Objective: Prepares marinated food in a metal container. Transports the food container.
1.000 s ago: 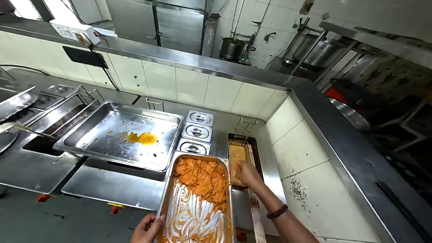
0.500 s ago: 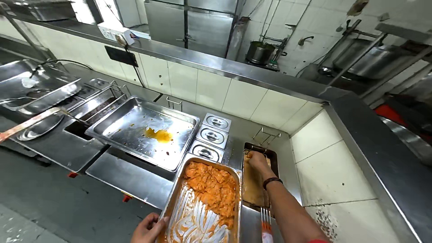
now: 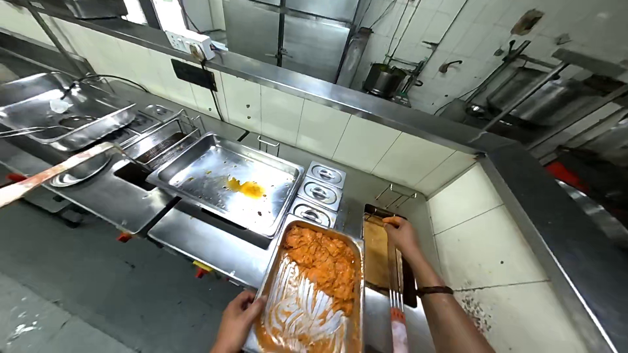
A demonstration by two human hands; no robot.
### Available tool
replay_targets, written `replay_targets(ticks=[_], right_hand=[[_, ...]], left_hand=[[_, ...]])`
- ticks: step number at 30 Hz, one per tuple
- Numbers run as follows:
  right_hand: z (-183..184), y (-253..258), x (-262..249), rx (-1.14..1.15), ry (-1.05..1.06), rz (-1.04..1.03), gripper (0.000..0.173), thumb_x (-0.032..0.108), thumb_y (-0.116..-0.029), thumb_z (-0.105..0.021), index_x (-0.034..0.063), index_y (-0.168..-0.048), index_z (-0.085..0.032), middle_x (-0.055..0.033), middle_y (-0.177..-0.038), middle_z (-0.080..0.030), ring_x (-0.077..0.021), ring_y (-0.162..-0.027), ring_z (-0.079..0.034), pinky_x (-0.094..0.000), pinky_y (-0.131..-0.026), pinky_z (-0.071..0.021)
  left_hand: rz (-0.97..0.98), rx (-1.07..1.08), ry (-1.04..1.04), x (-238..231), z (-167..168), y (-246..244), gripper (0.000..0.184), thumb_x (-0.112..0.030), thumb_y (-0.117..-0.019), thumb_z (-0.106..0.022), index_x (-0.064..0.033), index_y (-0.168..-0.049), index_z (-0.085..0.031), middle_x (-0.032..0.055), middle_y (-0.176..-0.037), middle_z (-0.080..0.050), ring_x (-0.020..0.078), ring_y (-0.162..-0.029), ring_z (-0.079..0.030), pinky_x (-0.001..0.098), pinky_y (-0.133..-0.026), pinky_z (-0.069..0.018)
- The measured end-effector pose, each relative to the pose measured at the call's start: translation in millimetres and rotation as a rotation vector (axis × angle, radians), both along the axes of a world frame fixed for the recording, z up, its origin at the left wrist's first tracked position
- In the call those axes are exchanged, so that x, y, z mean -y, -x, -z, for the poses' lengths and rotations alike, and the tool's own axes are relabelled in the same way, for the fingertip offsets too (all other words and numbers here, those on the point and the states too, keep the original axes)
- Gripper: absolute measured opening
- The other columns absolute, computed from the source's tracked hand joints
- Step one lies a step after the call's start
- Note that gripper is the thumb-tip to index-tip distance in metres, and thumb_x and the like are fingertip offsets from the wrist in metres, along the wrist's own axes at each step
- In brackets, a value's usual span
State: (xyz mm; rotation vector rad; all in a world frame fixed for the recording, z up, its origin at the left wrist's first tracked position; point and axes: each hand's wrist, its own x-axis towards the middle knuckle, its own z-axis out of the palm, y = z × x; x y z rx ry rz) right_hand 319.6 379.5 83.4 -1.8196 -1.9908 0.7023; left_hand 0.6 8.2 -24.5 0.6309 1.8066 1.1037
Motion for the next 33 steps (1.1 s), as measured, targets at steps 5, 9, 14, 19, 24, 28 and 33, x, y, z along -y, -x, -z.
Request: replay_targets(ticks=[5,9,14,19,24,28,33], right_hand=[[-48,50,134,0.116,0.092,-0.302,0.025,0.023,-0.0992,-0.06,0.0073,-0.112,-0.075,-0.0122,-0.105,-0.074,-0.0268,-0.1,-0.071,-0.0524,-0.093,-0.0561],[-23,95,213,0.314,0.202,-0.353,0.031,0.023,-0.0978,-0.058,0.0028,-0.116,-0.072,-0.0167,-0.116,-0.07,-0.0314,-0.111,-0.068,-0.051,-0.099,-0.0533],[29,130,220,0.462,0.0,-0.136,0.029,0.017,-0.096,-0.061,0.0038,-0.119,-0.071,-0.0142,-0.125,-0.068,-0.0304,-0.112,-0.068,-0.0487,-0.097,-0.0555],[45,136,253,0.52,0.103,-0.283,0.023,0.016,-0.0974,-0.058,0.0056,-0.106,-0.076,-0.0133,-0.117,-0.07,-0.0298,-0.108,-0.069,-0.0456,-0.093,-0.0579],[22,119,255,0.431,0.225,-0.426,0.025,0.022,-0.0982,-0.059,0.0134,-0.113,-0.077,-0.0087,-0.118,-0.072,-0.025,-0.112,-0.069,-0.0469,-0.098,-0.0551],[33,122,244,0.31,-0.074,-0.311,0.027,0.022,-0.0984,-0.058,0.0099,-0.113,-0.076,-0.0086,-0.116,-0.073,-0.0238,-0.109,-0.07,-0.0433,-0.096,-0.057],[35,160,238,0.561,0.114,-0.221,0.03,0.028,-0.1002,-0.052,0.0189,-0.119,-0.074,-0.0074,-0.113,-0.075,-0.0315,-0.117,-0.066,-0.0558,-0.102,-0.0478]], left_hand=[[0.017,-0.009,0.008,-3,0,2,0.04,-0.053,-0.0846,-0.072,-0.0126,-0.088,-0.07,0.0014,-0.074,-0.066,0.0162,-0.07,-0.064,0.0409,-0.069,-0.0555],[0.029,0.007,-0.002,-6,1,3,0.039,-0.05,-0.0854,-0.072,-0.0113,-0.089,-0.07,0.0023,-0.075,-0.065,0.0167,-0.069,-0.064,0.0416,-0.069,-0.0555],[0.056,0.005,0.002,-7,4,3,0.04,-0.053,-0.0845,-0.071,-0.0138,-0.085,-0.067,0.0005,-0.071,-0.062,0.0165,-0.066,-0.062,0.0417,-0.066,-0.0537],[0.049,0.007,-0.016,-9,4,3,0.039,-0.053,-0.0836,-0.071,-0.014,-0.083,-0.066,0.0003,-0.069,-0.061,0.0165,-0.064,-0.061,0.0415,-0.064,-0.0533],[0.051,0.03,-0.018,-7,5,4,0.04,-0.054,-0.0843,-0.071,-0.0136,-0.085,-0.067,0.0006,-0.071,-0.062,0.0165,-0.066,-0.061,0.0413,-0.065,-0.0535],[0.074,0.038,-0.013,-10,4,4,0.041,-0.053,-0.0848,-0.071,-0.0126,-0.087,-0.066,0.0017,-0.072,-0.062,0.0172,-0.066,-0.062,0.0418,-0.066,-0.0538],[0.082,0.03,-0.007,-9,4,6,0.042,-0.055,-0.0842,-0.072,-0.0135,-0.086,-0.066,0.0006,-0.069,-0.061,0.0165,-0.064,-0.061,0.0409,-0.064,-0.0538]])
